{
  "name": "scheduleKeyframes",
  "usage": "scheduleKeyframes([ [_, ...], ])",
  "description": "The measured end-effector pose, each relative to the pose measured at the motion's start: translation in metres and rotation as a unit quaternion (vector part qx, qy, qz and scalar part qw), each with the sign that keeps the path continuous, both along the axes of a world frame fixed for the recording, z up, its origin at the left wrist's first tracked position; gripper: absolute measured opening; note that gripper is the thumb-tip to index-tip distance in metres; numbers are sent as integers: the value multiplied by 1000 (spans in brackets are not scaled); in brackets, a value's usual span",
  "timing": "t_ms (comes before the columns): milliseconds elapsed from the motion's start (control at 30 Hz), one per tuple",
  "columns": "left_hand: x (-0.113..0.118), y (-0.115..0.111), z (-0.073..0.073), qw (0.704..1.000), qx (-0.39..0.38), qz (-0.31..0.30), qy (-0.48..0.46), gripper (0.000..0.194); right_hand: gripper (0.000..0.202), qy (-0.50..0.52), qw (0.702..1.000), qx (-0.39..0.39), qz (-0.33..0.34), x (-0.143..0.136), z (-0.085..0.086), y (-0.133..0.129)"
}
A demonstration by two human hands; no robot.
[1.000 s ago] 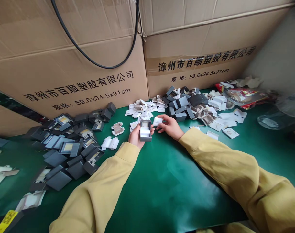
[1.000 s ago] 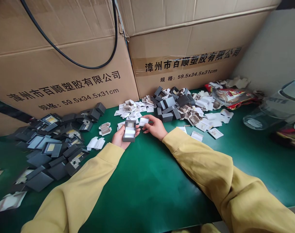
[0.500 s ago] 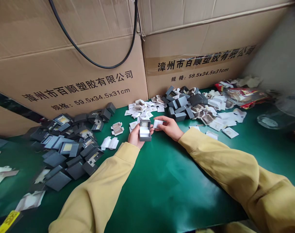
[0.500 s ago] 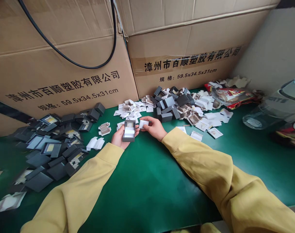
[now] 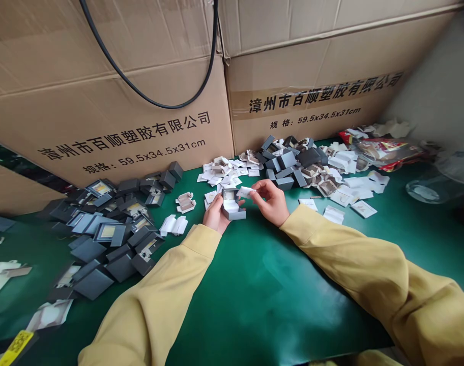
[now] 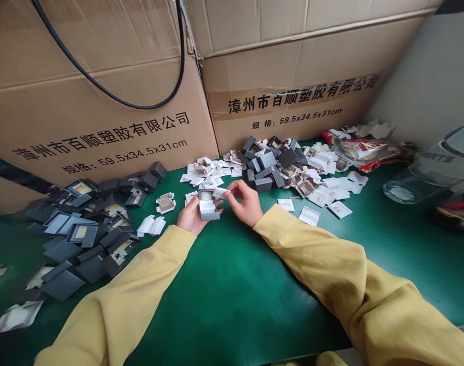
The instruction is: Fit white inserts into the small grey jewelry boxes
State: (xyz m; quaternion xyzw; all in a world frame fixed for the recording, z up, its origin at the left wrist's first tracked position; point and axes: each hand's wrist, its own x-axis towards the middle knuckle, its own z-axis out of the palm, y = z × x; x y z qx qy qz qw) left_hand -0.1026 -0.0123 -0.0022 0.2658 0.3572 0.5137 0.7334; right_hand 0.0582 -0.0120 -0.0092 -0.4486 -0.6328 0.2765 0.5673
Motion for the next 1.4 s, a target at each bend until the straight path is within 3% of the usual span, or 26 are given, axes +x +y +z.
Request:
scheduleKeyframes([
  [267,1,1,-7,997,65,-34,-3,23,21,-44,996,16,71,-1,1,-7],
  [433,0,3,-14,998,63,-19,1,22,15,-89,988,101,74,0,3,-8],
  [700,3,0,-7,998,62,-17,7,24,13,-136,975,161,67,1,1,-5],
  [1000,3,-1,-8,997,61,-21,40,25,13,-178,966,177,65,1,-2,1],
  [1167,2,-2,-11,995,74,-44,59,28,11,-210,956,206,5,3,-3,3],
  [1400,3,-3,-12,991,89,-57,85,31,13,-184,970,157,27,2,-5,1],
])
